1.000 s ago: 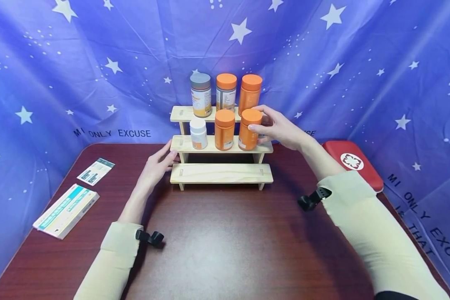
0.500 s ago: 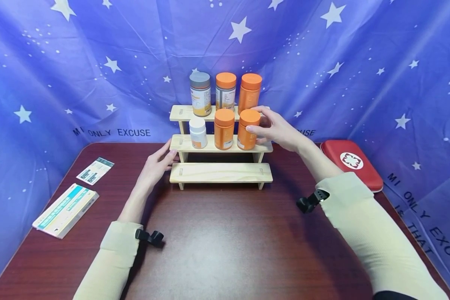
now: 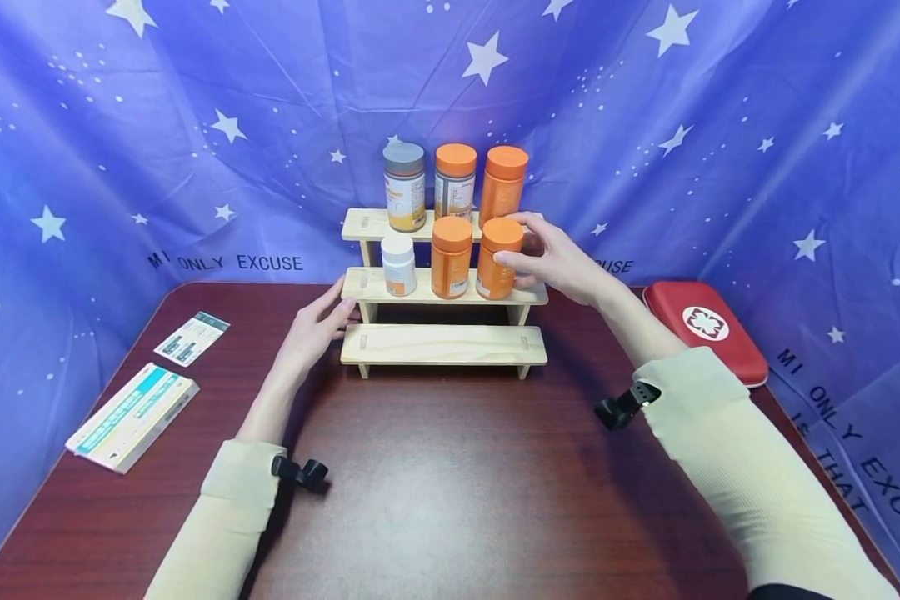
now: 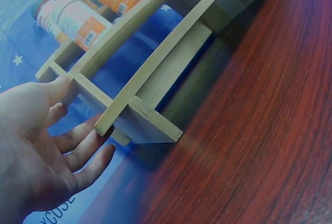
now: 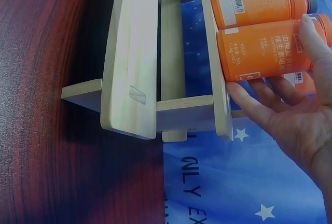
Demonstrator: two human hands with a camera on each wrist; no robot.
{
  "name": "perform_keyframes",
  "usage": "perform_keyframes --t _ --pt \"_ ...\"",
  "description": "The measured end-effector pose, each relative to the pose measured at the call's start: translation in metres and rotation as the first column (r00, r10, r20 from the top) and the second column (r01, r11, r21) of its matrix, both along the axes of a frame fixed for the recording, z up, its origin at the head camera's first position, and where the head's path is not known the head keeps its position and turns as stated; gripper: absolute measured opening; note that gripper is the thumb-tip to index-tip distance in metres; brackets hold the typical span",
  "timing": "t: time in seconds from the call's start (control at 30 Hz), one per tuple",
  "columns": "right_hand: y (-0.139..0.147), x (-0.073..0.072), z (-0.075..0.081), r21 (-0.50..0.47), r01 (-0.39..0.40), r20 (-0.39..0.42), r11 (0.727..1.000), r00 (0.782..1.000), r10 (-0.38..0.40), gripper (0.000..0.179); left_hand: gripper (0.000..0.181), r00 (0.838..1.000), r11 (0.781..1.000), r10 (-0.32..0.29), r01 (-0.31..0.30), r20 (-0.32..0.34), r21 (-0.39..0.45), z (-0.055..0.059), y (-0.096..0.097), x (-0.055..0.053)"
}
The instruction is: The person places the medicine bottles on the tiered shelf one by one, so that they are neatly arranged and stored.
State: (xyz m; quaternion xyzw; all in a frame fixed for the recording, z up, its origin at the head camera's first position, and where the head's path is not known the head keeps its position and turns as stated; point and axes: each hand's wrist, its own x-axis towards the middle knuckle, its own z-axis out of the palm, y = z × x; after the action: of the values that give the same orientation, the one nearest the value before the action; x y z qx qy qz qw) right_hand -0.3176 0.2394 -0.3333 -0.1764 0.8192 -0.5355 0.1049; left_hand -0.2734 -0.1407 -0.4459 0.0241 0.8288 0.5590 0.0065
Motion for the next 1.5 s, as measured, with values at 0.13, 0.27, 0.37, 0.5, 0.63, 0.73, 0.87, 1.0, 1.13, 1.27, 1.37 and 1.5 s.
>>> perform_keyframes --t 0.13,0.27,0.37,0.5,0.63,0.73,0.87,1.0,1.13,1.27,1.37,1.5 --pt "-0.001 0.0 0.0 0.008 0.005 -0.005 1.0 1.0 -0.005 0.048 0.066 1.0 1.0 -0.001 0.001 -0.006 -0.005 0.001 0.0 0.0" --pt "-0.001 -0.001 0.0 0.01 0.011 -0.004 1.0 1.0 -0.011 0.05 0.066 1.0 1.0 -0.004 0.004 -0.01 -0.009 0.002 0.0 -0.001" --pt "-0.001 -0.001 -0.002 0.014 0.01 -0.005 1.0 1.0 -0.01 0.053 0.065 1.0 1.0 -0.005 0.005 -0.008 -0.011 0.001 0.0 -0.001" --pt "-0.001 -0.001 -0.004 0.026 0.012 -0.003 1.0 1.0 -0.012 0.056 0.064 1.0 1.0 -0.005 0.005 -0.01 -0.022 0.0 -0.001 -0.001" --pt "-0.004 -0.001 -0.005 0.031 0.017 0.005 0.999 1.0 -0.017 0.059 0.065 1.0 1.0 0.002 -0.003 -0.009 -0.029 -0.001 -0.003 0.0" --pt "-0.006 -0.001 -0.007 0.053 0.033 -0.001 0.998 0.999 -0.033 0.065 0.064 1.0 1.0 0.007 -0.007 -0.007 -0.027 -0.001 -0.005 0.001" --pt "-0.003 0.001 -0.011 0.092 0.071 -0.022 0.993 0.997 -0.07 0.072 0.062 1.0 1.0 0.004 -0.004 -0.016 -0.023 -0.003 -0.005 0.0" --pt "0.006 0.006 -0.015 0.051 0.083 -0.002 0.995 0.997 -0.083 0.071 0.061 0.999 1.0 -0.01 0.009 -0.031 -0.007 -0.004 -0.004 -0.003" --pt "0.018 0.015 -0.023 -0.016 0.095 0.013 0.995 0.995 -0.095 0.065 0.061 0.998 0.999 -0.049 0.049 -0.034 0.019 -0.003 -0.004 -0.004" --pt "0.028 0.023 -0.035 -0.085 0.091 -0.035 0.992 0.995 -0.094 0.055 0.062 0.997 0.998 -0.054 0.055 -0.054 0.019 -0.004 -0.013 -0.004" --pt "0.035 0.028 -0.044 -0.132 0.096 -0.109 0.987 0.988 -0.111 0.046 0.06 0.997 0.999 -0.032 0.032 -0.07 -0.005 -0.003 -0.022 -0.003" --pt "0.046 0.038 -0.057 -0.16 0.139 -0.185 0.977 0.968 -0.168 0.033 0.06 0.998 0.998 -0.011 0.007 -0.07 -0.055 0.0 -0.031 -0.003"
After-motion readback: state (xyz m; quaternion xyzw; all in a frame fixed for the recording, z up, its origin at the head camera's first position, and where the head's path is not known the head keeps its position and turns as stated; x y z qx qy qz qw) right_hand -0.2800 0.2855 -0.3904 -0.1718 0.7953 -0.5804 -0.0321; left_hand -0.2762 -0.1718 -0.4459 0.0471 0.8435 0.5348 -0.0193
